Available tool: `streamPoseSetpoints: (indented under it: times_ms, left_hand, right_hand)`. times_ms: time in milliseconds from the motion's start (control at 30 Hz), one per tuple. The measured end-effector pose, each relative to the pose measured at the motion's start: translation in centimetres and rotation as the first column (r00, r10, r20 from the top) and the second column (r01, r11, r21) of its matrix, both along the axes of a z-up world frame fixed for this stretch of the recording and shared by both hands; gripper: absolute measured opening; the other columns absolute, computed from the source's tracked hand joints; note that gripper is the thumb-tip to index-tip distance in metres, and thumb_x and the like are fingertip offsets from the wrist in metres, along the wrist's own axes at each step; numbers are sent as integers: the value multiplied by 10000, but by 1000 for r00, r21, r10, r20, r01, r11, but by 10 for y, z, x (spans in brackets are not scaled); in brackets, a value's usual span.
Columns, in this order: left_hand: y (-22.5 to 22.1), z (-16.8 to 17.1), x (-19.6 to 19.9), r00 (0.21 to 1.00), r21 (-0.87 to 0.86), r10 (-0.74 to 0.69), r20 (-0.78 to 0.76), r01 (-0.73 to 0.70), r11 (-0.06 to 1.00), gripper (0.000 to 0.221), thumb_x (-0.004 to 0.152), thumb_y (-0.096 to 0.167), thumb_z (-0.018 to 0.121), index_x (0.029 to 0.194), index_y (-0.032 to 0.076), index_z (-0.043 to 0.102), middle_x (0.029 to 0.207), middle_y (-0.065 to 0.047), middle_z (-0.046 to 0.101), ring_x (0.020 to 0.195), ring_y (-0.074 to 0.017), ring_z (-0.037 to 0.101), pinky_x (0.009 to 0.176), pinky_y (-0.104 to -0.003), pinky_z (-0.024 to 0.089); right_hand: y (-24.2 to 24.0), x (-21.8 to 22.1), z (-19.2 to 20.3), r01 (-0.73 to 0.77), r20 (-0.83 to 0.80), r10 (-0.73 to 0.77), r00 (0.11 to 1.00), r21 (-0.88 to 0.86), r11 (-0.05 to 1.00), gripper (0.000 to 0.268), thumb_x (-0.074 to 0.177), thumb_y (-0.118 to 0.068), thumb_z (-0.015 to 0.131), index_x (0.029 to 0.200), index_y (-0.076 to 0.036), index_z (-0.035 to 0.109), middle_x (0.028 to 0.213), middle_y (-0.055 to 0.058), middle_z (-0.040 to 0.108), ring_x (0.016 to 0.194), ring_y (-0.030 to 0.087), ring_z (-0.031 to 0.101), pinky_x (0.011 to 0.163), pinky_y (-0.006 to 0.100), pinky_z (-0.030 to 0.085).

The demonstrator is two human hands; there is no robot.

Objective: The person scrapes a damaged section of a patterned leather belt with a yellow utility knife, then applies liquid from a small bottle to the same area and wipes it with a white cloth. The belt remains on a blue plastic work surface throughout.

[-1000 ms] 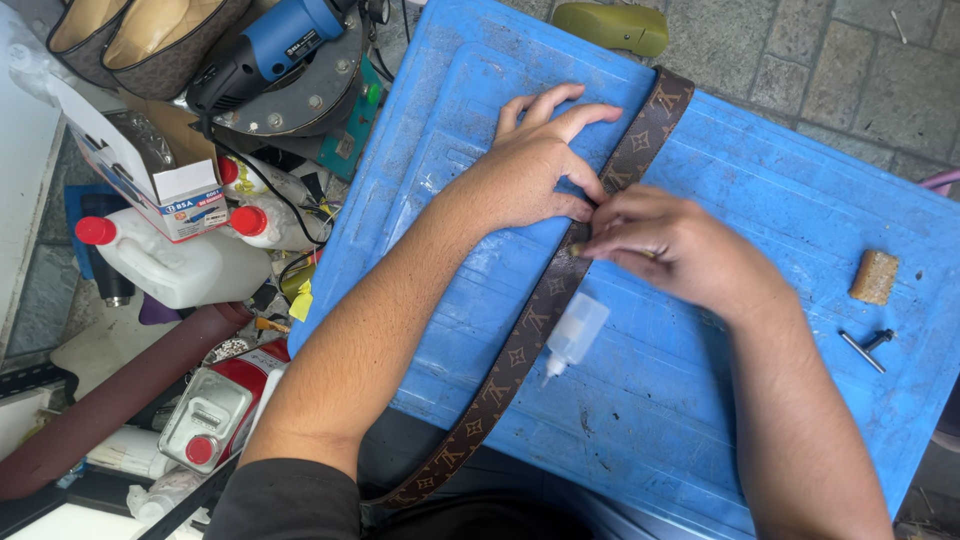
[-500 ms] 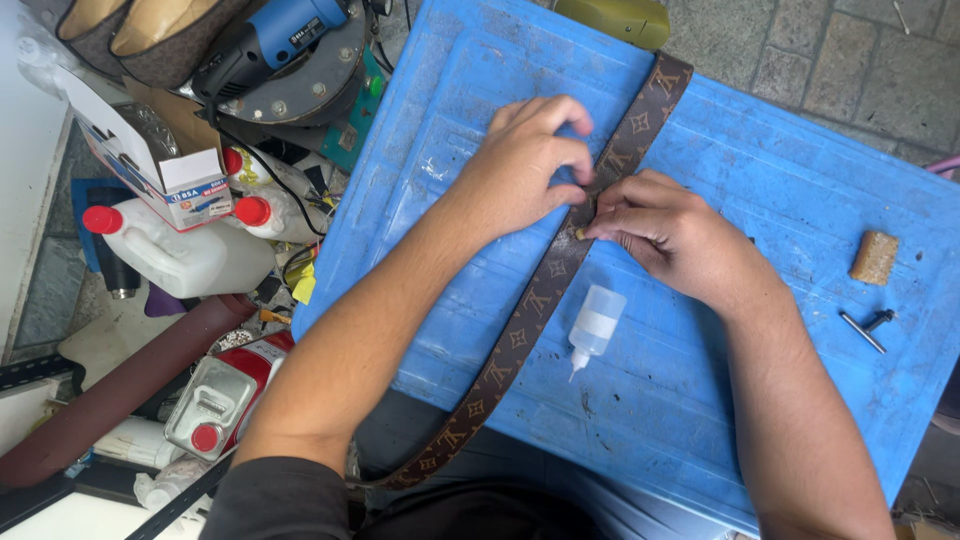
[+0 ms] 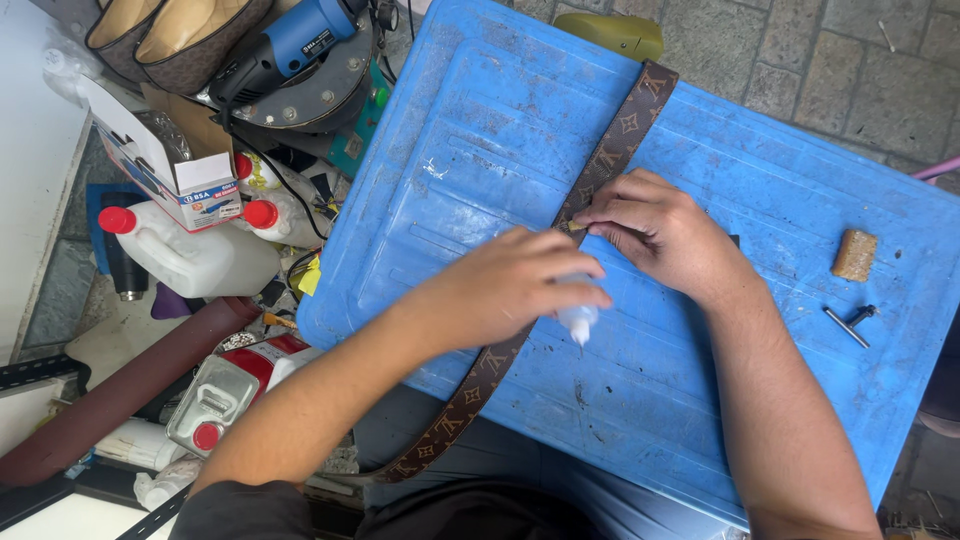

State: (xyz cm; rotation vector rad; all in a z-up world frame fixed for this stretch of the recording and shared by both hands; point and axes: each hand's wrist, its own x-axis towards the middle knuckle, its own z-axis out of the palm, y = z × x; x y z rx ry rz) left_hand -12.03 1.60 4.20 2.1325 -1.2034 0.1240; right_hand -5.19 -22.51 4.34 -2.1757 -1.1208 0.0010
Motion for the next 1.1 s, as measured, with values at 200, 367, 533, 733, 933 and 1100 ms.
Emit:
streamPoseSetpoints:
  times_ms: [200, 367, 533, 733, 933, 1100]
  left_hand:
    - [45, -2, 35, 914, -70, 339, -225, -362, 930, 459, 910, 199, 794, 1334, 123, 637, 1284, -95, 680, 1242, -304, 611, 1061, -442, 471]
    - [56, -10, 48, 815, -83, 481, -324, -531, 843, 485, 899, 204, 802, 1325, 65, 617, 1245, -106, 693, 1097, -257, 714, 957, -368, 561]
    - [55, -13, 37, 823, -143, 492, -283, -544, 827, 513, 853, 168, 820, 1291, 13, 603, 1209, -156, 681, 1025, -287, 702, 882, -388, 563]
    - [47, -3, -3, 655, 189, 700, -283, -678, 711, 256, 911, 262, 802, 952, 55, 657, 916, -117, 739, 855, -291, 732, 756, -418, 565]
    - [-2, -5, -15, 694, 197, 583, -422, -557, 807, 427, 767, 402, 864, 946, 62, 678, 685, -80, 716, 651, -279, 723, 596, -420, 562]
    - [-9, -13, -3, 656, 232, 621, -428, -585, 777, 397, 730, 410, 887, 893, 98, 704, 662, -33, 722, 620, -229, 726, 563, -388, 558]
  right_hand:
    - [3, -6, -1, 53, -14, -53, 999, -1, 999, 225, 826, -2, 787, 1043, -63, 784, 1008, 99, 706, 944, 268, 665, 813, 379, 563]
    - [9, -13, -1, 88, 83, -86, 993, -20, 996, 220, 799, -12, 802, 1013, -55, 781, 1007, 102, 684, 961, 266, 669, 849, 382, 571]
    - [14, -22, -3, 105, 101, -100, 990, -46, 993, 224, 803, -15, 802, 1025, -40, 776, 992, 98, 677, 948, 268, 667, 845, 377, 571]
    - [17, -25, -4, 128, 128, -120, 985, -57, 990, 261, 802, -20, 796, 1062, -31, 771, 990, 112, 659, 945, 288, 657, 840, 392, 569]
    - [17, -32, -2, 35, 89, -28, 996, -67, 997, 271, 744, -48, 798, 1012, -42, 759, 1025, 129, 657, 997, 319, 655, 879, 424, 563]
    - [16, -28, -2, 138, 140, -123, 982, -99, 985, 291, 773, -27, 797, 1062, -42, 766, 1032, 136, 647, 987, 327, 642, 875, 426, 556]
